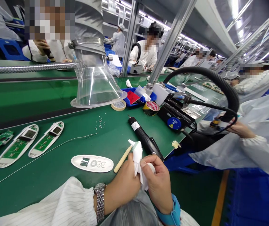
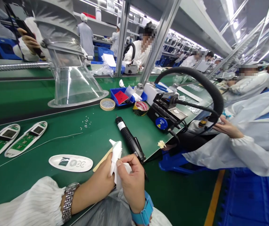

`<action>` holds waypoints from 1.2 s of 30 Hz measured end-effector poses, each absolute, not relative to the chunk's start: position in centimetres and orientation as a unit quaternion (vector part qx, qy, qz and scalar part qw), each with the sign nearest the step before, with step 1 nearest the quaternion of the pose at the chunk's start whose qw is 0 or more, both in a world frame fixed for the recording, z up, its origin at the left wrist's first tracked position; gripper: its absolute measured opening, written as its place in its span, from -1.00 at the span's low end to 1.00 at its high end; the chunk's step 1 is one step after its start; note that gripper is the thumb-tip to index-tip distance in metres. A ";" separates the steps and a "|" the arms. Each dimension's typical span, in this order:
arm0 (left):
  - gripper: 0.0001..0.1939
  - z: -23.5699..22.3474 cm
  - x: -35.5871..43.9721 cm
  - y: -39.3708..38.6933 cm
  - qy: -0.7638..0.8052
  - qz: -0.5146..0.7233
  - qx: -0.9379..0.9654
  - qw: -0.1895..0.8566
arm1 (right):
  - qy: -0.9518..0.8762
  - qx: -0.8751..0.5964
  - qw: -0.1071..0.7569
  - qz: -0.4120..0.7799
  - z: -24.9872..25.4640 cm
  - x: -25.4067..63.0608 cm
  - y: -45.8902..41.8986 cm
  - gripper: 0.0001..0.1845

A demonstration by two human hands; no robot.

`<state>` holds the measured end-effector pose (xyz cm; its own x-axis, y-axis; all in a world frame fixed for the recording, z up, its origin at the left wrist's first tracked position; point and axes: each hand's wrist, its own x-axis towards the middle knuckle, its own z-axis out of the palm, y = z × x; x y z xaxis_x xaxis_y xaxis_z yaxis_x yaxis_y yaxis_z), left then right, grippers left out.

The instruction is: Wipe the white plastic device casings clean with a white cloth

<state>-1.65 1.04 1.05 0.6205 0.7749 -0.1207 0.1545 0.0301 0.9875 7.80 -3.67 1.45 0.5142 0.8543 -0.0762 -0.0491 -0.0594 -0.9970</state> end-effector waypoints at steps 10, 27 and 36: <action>-0.68 1.5 -1.5 1.0 0.382 0.244 0.654 0.606 | -0.315 -0.624 0.614 0.368 1.6 7.4 -3.6 -0.74; -0.55 1.1 -1.8 1.0 0.372 0.225 0.663 0.610 | -0.337 -0.625 0.618 0.339 1.7 6.9 -4.3 -0.76; -0.67 1.8 -1.7 1.1 0.366 0.243 0.667 0.602 | -0.337 -0.616 0.640 0.312 1.4 7.1 -3.6 -0.77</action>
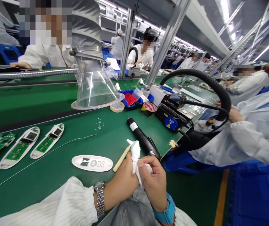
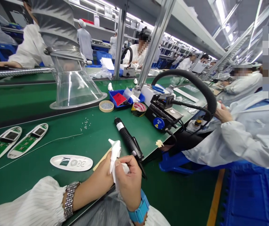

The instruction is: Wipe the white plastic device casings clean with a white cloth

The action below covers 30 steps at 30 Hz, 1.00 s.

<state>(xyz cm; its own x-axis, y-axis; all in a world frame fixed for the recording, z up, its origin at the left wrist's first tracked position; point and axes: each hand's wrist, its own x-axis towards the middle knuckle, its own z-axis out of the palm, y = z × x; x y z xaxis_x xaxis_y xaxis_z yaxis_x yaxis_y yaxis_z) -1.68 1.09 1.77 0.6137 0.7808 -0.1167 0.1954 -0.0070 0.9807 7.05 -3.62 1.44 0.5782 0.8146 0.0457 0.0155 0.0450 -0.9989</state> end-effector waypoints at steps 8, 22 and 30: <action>-0.65 1.5 -1.4 1.1 0.383 0.246 0.663 0.594 | -0.308 -0.612 0.632 0.363 1.1 7.7 -3.1 -0.68; -0.57 1.7 -1.8 1.3 0.351 0.234 0.679 0.601 | -0.321 -0.608 0.592 0.420 1.7 7.6 -4.4 -0.66; -0.75 1.5 -2.0 1.0 0.379 0.255 0.663 0.592 | -0.282 -0.545 0.650 0.448 2.0 8.9 -5.1 -0.68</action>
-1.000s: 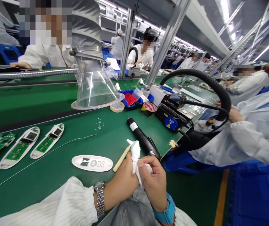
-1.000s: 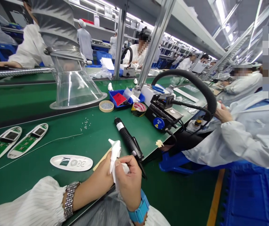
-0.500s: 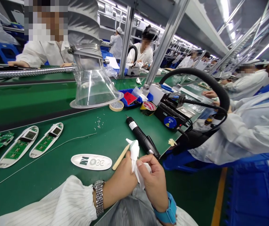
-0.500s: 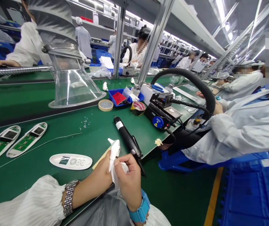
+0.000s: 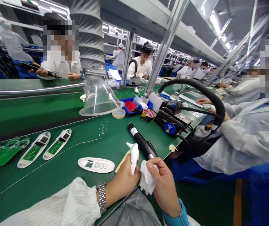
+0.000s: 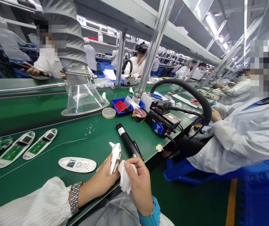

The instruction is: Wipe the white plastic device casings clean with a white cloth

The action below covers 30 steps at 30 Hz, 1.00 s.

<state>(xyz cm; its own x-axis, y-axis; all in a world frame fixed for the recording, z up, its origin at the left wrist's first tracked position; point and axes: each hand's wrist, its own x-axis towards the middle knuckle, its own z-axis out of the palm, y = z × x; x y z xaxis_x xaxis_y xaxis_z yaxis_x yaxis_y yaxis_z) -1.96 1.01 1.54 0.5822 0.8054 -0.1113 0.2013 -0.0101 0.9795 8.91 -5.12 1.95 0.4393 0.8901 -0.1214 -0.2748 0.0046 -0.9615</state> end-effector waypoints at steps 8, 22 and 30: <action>-0.72 1.5 -1.8 0.3 0.436 0.271 0.660 0.549 | -0.263 -0.533 0.691 0.413 4.4 10.6 -6.8 -0.65; -0.74 1.8 -2.1 0.2 0.420 0.265 0.658 0.566 | -0.232 -0.550 0.707 0.379 6.2 11.3 -6.1 -0.58; -0.64 0.5 -1.8 0.9 0.395 0.261 0.655 0.588 | -0.230 -0.530 0.730 0.365 7.0 11.6 -1.7 -0.58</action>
